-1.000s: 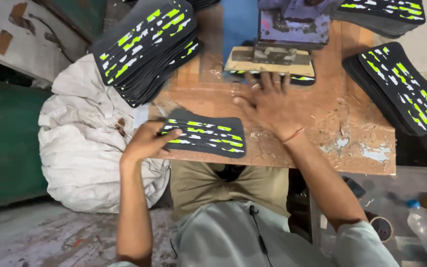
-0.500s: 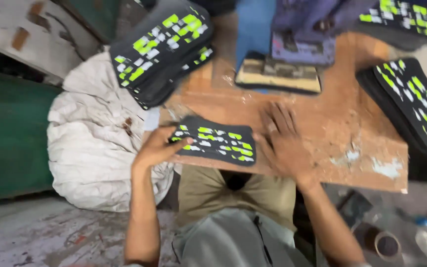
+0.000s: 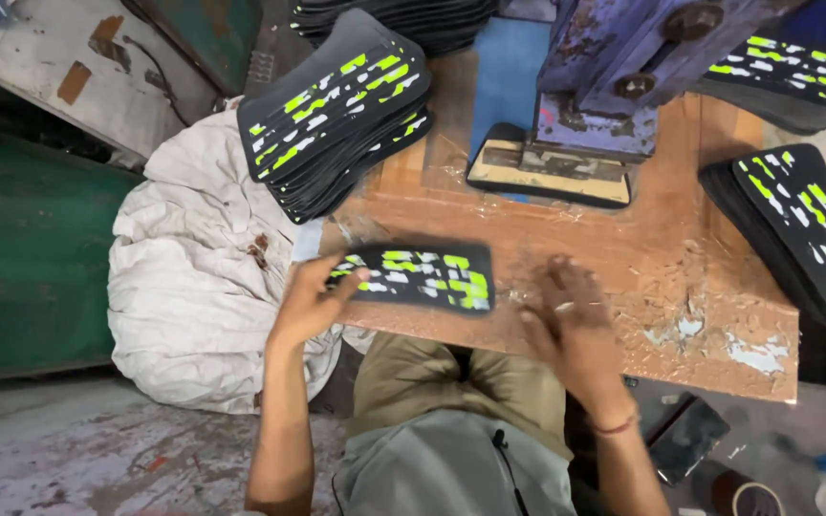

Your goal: Operating a manual printing press to apply patterns onto fabric pieces for footwear.

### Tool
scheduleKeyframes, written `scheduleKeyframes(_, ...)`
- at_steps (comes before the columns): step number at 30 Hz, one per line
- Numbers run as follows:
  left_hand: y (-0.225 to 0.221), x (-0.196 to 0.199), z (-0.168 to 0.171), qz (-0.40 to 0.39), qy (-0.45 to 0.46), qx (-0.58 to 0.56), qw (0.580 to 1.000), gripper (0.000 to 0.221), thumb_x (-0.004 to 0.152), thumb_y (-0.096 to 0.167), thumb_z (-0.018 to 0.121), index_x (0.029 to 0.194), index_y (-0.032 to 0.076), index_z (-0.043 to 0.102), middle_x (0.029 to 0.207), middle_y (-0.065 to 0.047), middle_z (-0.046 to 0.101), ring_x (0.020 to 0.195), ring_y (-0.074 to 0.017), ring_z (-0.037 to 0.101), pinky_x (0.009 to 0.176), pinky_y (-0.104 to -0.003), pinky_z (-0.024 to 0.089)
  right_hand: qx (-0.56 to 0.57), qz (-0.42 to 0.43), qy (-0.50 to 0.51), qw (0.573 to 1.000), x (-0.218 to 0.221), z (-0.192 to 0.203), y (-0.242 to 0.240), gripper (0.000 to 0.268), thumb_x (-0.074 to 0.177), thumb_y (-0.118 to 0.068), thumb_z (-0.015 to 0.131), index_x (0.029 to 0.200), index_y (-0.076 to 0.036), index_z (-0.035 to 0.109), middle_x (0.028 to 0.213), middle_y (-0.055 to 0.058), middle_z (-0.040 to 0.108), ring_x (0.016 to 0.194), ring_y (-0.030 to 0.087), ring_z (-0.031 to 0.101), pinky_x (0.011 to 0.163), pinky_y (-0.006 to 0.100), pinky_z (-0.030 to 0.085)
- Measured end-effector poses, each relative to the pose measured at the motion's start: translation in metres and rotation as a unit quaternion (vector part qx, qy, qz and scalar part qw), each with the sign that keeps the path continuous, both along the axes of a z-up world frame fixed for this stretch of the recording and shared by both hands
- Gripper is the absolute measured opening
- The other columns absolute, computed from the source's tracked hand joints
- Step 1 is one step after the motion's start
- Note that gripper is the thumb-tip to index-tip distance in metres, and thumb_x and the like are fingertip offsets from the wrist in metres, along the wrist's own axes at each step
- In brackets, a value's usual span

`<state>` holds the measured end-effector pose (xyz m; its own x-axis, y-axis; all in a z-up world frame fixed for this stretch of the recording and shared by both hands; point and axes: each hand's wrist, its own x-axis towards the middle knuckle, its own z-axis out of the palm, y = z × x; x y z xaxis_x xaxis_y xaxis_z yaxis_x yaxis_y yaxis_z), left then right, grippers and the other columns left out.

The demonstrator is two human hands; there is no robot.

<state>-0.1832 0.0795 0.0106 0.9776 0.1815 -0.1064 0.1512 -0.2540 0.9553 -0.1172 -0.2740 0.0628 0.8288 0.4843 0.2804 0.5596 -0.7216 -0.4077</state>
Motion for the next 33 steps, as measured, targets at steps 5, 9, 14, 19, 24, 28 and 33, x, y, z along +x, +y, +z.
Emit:
scheduleKeyframes(5, 0.047, 0.032, 0.054, 0.190, -0.141, 0.054, 0.970, 0.012, 0.100, 0.008, 0.071, 0.108, 0.000, 0.071, 0.086, -0.002, 0.068, 0.075, -0.0100, 0.061, 0.064, -0.031, 0.050, -0.089, -0.175, -0.157, 0.968, 0.064, 0.003, -0.138, 0.073, 0.098, -0.030, 0.076, 0.155, 0.006, 0.047, 0.159, 0.025, 0.049, 0.149, 0.045, 0.042, 0.127, 0.053, 0.029)
scheduleKeyframes(9, 0.068, 0.090, 0.098, 0.194, -0.193, -0.142, 0.951, 0.040, 0.099, 0.001, 0.066, 0.138, 0.000, 0.060, 0.119, -0.008, 0.069, 0.099, -0.0162, 0.068, 0.082, -0.038, 0.059, -0.084, -0.243, -0.102, 0.961, 0.094, 0.032, -0.160, 0.059, 0.098, -0.024, 0.075, 0.140, 0.008, 0.050, 0.142, 0.029, 0.052, 0.128, 0.049, 0.050, 0.113, 0.055, 0.040)
scheduleKeyframes(14, 0.034, 0.070, 0.109, 0.243, -0.337, 0.160, 0.895, 0.058, 0.092, -0.011, 0.065, 0.147, -0.004, 0.047, 0.145, -0.019, 0.055, 0.133, -0.0287, 0.057, 0.111, -0.042, 0.046, -0.024, -0.128, -0.077, 0.989, 0.044, 0.011, -0.104, 0.032, 0.106, -0.010, 0.062, 0.136, 0.000, 0.064, 0.137, 0.021, 0.064, 0.129, 0.038, 0.059, 0.109, 0.047, 0.049)
scheduleKeyframes(19, -0.016, 0.038, 0.058, 0.264, -0.304, 0.207, 0.892, 0.037, 0.102, -0.004, 0.071, 0.136, 0.001, 0.058, 0.133, -0.015, 0.064, 0.119, -0.0272, 0.065, 0.103, -0.034, 0.053, -0.049, -0.045, -0.094, 0.993, 0.006, -0.009, -0.026, 0.062, 0.084, -0.033, 0.075, 0.134, 0.002, 0.063, 0.143, 0.025, 0.057, 0.137, 0.043, 0.050, 0.115, 0.057, 0.035)
scheduleKeyframes(24, -0.067, 0.051, 0.030, 0.085, -0.088, 0.078, 0.989, 0.038, 0.092, 0.010, 0.073, 0.129, 0.006, 0.065, 0.115, -0.004, 0.073, 0.080, -0.0161, 0.067, 0.066, -0.029, 0.050, -0.001, -0.027, -0.035, 0.999, 0.022, -0.016, -0.013, 0.053, 0.092, -0.033, 0.075, 0.134, -0.003, 0.063, 0.147, 0.020, 0.056, 0.144, 0.039, 0.047, 0.122, 0.056, 0.031)
scheduleKeyframes(28, -0.076, 0.055, 0.012, 0.059, -0.249, 0.267, 0.929, 0.037, 0.092, 0.011, 0.079, 0.126, 0.008, 0.065, 0.112, -0.004, 0.074, 0.099, -0.0205, 0.069, 0.089, -0.035, 0.055, 0.014, -0.015, -0.054, 0.998, 0.021, -0.029, -0.015, 0.052, 0.093, -0.032, 0.074, 0.134, -0.002, 0.063, 0.148, 0.020, 0.055, 0.145, 0.039, 0.046, 0.122, 0.057, 0.030)
scheduleKeyframes(33, -0.065, 0.089, 0.016, 0.103, -0.136, 0.107, 0.979, 0.058, 0.090, 0.020, 0.080, 0.140, 0.002, 0.056, 0.093, -0.006, 0.075, 0.072, -0.0127, 0.068, 0.067, -0.028, 0.056, -0.004, -0.035, -0.029, 0.999, 0.019, -0.018, -0.009, 0.050, 0.094, -0.029, 0.074, 0.134, -0.002, 0.063, 0.148, 0.021, 0.055, 0.145, 0.039, 0.045, 0.122, 0.056, 0.029)
